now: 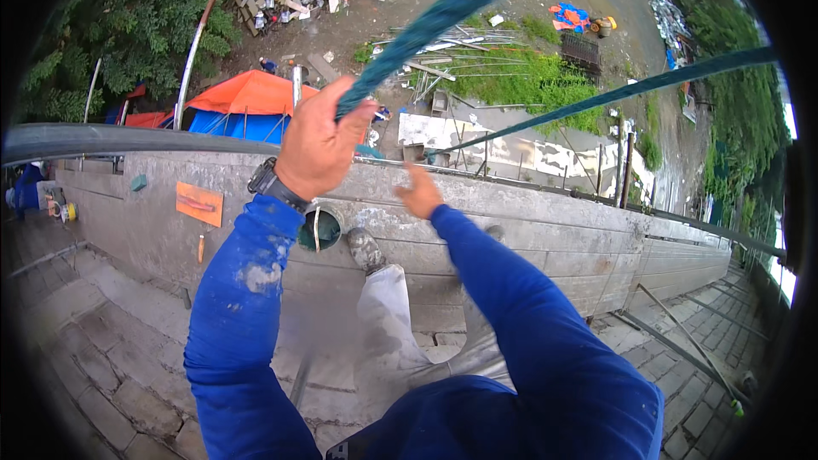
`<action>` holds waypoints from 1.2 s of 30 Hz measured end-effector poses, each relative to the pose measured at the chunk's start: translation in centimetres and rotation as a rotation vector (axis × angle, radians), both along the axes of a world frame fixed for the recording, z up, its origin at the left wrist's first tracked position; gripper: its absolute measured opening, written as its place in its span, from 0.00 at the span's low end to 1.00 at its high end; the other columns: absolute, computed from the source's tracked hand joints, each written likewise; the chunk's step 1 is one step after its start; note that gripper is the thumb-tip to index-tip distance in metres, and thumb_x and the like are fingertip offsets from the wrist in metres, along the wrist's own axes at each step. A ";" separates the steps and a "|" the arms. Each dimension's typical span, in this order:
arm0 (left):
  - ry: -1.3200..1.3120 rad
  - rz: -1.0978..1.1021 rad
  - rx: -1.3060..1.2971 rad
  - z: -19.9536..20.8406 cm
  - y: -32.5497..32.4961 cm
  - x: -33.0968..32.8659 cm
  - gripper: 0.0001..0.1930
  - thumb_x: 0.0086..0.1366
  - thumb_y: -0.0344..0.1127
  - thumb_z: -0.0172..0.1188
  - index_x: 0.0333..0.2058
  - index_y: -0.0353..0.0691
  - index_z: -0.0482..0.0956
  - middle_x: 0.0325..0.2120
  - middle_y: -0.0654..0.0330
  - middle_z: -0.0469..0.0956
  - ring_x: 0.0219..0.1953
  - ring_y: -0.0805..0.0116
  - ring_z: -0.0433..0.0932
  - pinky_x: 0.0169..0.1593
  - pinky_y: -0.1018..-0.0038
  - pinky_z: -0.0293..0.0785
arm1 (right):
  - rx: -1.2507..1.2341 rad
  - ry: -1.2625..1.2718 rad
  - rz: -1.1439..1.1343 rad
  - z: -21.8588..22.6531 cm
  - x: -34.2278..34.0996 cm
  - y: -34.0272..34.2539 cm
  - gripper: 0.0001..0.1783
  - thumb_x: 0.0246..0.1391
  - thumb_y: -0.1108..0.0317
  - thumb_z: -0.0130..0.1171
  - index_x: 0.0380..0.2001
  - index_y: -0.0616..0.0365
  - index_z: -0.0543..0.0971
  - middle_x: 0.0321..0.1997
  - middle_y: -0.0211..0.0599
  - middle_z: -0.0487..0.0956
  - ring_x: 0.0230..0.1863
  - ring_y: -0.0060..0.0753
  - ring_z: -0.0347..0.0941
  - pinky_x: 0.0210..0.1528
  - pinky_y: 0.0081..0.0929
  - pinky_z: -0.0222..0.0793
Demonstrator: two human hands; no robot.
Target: The person pulls a green rope to hoist a bucket and then secures a metal scaffolding pole to the structure using a wire tie. The person is wearing a blue long-sleeved shirt and white pants.
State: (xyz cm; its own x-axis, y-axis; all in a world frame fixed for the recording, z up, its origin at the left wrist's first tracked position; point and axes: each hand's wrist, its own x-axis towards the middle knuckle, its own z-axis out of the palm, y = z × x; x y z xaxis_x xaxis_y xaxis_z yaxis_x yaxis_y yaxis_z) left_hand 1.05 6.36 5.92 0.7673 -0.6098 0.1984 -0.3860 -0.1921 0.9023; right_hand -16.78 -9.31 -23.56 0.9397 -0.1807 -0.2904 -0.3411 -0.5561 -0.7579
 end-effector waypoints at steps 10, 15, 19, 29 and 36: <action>0.092 0.215 0.438 -18.4 13.0 -2.4 0.15 0.71 0.44 0.57 0.43 0.38 0.77 0.27 0.44 0.77 0.35 0.42 0.78 0.39 0.58 0.72 | -0.071 -0.069 -0.409 5.8 -0.6 -21.3 0.63 0.42 0.58 0.77 0.73 0.67 0.48 0.70 0.62 0.59 0.67 0.59 0.62 0.69 0.44 0.60; 0.359 0.249 0.754 -22.7 17.9 -1.0 0.16 0.71 0.41 0.58 0.50 0.36 0.78 0.35 0.46 0.81 0.38 0.49 0.80 0.45 0.60 0.73 | 0.305 -0.288 -0.395 12.5 5.8 -22.3 0.53 0.50 0.68 0.69 0.74 0.59 0.50 0.74 0.51 0.61 0.73 0.52 0.57 0.70 0.42 0.62; 0.235 0.311 0.744 -24.9 20.5 -1.5 0.16 0.70 0.40 0.58 0.50 0.37 0.78 0.38 0.44 0.82 0.42 0.43 0.80 0.47 0.57 0.73 | 0.467 -0.499 0.049 23.1 8.5 -12.1 0.52 0.49 0.55 0.72 0.72 0.59 0.56 0.71 0.50 0.65 0.71 0.49 0.61 0.71 0.45 0.58; 0.318 0.075 0.812 -24.3 16.9 -0.9 0.23 0.67 0.35 0.58 0.60 0.37 0.70 0.57 0.41 0.73 0.61 0.45 0.71 0.64 0.59 0.67 | 1.121 -1.082 0.139 35.8 11.2 5.8 0.13 0.72 0.57 0.48 0.40 0.56 0.67 0.22 0.30 0.64 0.22 0.24 0.58 0.25 0.26 0.56; -0.077 -0.242 -0.083 7.8 6.0 6.2 0.31 0.75 0.52 0.52 0.66 0.34 0.66 0.62 0.53 0.71 0.65 0.66 0.68 0.69 0.69 0.61 | 0.408 -0.735 -0.115 21.1 14.3 8.5 0.09 0.67 0.64 0.55 0.38 0.59 0.75 0.30 0.43 0.77 0.32 0.35 0.74 0.35 0.37 0.68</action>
